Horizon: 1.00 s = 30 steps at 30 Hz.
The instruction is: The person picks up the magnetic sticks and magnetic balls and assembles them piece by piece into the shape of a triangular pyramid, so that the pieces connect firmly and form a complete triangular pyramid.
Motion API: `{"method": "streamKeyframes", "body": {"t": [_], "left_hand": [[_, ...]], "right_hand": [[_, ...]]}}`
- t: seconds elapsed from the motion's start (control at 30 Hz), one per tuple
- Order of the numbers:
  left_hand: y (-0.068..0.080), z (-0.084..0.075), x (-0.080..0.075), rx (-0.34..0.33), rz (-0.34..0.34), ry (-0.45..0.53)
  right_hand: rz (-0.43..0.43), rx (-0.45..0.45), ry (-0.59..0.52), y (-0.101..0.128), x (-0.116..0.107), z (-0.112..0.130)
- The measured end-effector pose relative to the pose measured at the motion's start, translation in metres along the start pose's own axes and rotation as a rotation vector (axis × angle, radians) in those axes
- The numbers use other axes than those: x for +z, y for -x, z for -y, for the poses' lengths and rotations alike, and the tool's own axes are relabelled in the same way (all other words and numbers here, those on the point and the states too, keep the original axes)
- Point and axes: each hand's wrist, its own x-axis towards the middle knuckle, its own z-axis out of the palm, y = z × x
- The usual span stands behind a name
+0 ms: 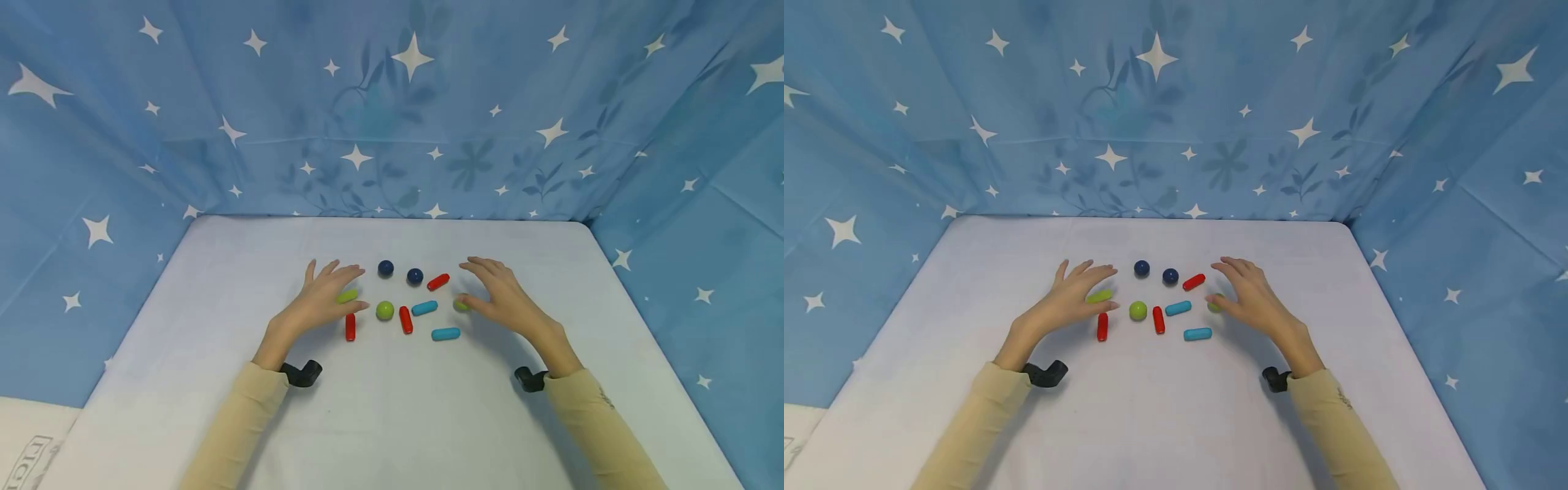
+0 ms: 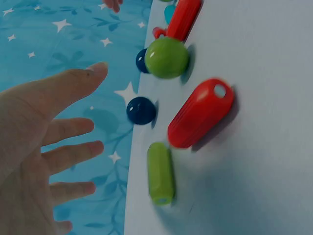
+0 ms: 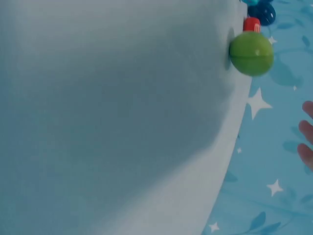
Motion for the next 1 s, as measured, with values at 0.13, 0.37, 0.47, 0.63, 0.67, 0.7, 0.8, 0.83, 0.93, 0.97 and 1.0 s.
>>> {"method": "streamKeyframes", "body": {"t": [0.13, 0.37, 0.47, 0.63, 0.67, 0.7, 0.8, 0.83, 0.93, 0.97, 1.0], "left_hand": [[-0.006, -0.007, 0.008, 0.024, 0.015, 0.046], [-0.010, -0.019, 0.017, 0.006, 0.090, 0.176], [-0.013, -0.023, 0.019, 0.012, 0.095, 0.179], [-0.021, -0.029, 0.024, 0.056, 0.092, 0.180], [-0.022, -0.030, 0.025, 0.061, 0.093, 0.184], [-0.023, -0.031, 0.027, 0.064, 0.093, 0.188], [-0.026, -0.034, 0.031, 0.071, 0.083, 0.190], [-0.027, -0.035, 0.033, 0.075, 0.078, 0.184], [-0.029, -0.035, 0.036, 0.086, 0.066, 0.168], [-0.029, -0.035, 0.037, 0.090, 0.065, 0.164], [-0.030, -0.036, 0.038, 0.093, 0.066, 0.160]], "right_hand": [[0.031, 0.049, -0.048, 0.000, 0.005, 0.005], [0.043, 0.053, -0.089, -0.003, 0.013, 0.011], [0.044, 0.035, -0.119, -0.005, 0.017, 0.015], [0.064, -0.007, -0.198, -0.008, 0.024, 0.024], [0.070, -0.013, -0.207, -0.008, 0.026, 0.026], [0.075, -0.019, -0.213, -0.009, 0.028, 0.028], [0.088, -0.039, -0.217, -0.012, 0.035, 0.033], [0.090, -0.050, -0.224, -0.012, 0.037, 0.035], [0.106, -0.076, -0.235, -0.015, 0.042, 0.041], [0.112, -0.086, -0.235, -0.017, 0.044, 0.043], [0.120, -0.088, -0.235, -0.017, 0.045, 0.045]]}}
